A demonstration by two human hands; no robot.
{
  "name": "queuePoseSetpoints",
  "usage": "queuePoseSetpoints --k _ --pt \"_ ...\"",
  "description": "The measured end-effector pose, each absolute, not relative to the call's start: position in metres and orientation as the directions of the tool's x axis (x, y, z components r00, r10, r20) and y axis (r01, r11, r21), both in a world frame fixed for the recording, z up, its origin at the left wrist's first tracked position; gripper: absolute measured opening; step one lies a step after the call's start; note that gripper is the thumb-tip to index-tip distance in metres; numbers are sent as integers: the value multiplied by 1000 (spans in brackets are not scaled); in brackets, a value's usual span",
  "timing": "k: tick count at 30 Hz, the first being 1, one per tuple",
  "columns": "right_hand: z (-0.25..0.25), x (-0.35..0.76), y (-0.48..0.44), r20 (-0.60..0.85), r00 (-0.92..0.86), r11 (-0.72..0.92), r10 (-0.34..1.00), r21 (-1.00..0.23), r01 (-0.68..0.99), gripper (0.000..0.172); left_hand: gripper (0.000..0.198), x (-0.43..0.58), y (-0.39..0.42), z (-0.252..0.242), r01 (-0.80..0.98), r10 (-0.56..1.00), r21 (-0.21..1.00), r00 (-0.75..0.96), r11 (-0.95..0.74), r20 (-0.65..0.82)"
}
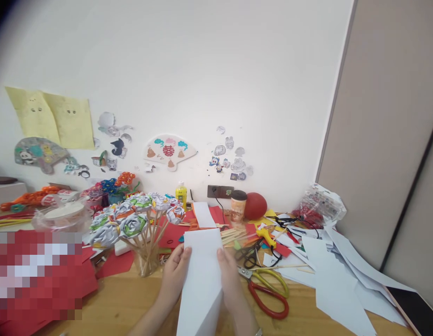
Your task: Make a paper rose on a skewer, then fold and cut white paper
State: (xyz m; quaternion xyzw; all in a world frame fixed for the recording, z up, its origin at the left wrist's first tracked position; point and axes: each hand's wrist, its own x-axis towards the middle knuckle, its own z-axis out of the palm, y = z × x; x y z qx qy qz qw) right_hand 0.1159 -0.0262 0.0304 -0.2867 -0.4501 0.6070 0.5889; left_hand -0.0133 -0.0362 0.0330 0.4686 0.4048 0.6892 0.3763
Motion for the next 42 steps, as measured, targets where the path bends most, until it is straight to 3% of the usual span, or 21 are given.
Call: queuePoseSetpoints --k 9,16,30,37,42 --pt "32 122 -22 190 -87 138 978 -901 -412 47 36 -16 -36 31 -117 910 927 -266 -357 317" --pt "47 131 -22 176 -116 100 978 -871 -481 39 38 -11 -36 36 -168 955 942 -112 -289 273" --pt "22 130 -4 163 31 165 986 -932 -322 51 43 -7 -38 29 -127 929 928 -179 -349 325" --pt "32 133 -2 352 12 343 936 -904 -254 44 39 -7 -37 31 -105 935 936 -154 -336 318" --pt "38 137 5 382 -73 366 921 -915 -170 36 37 -5 -34 26 -74 928 932 -153 -354 340"
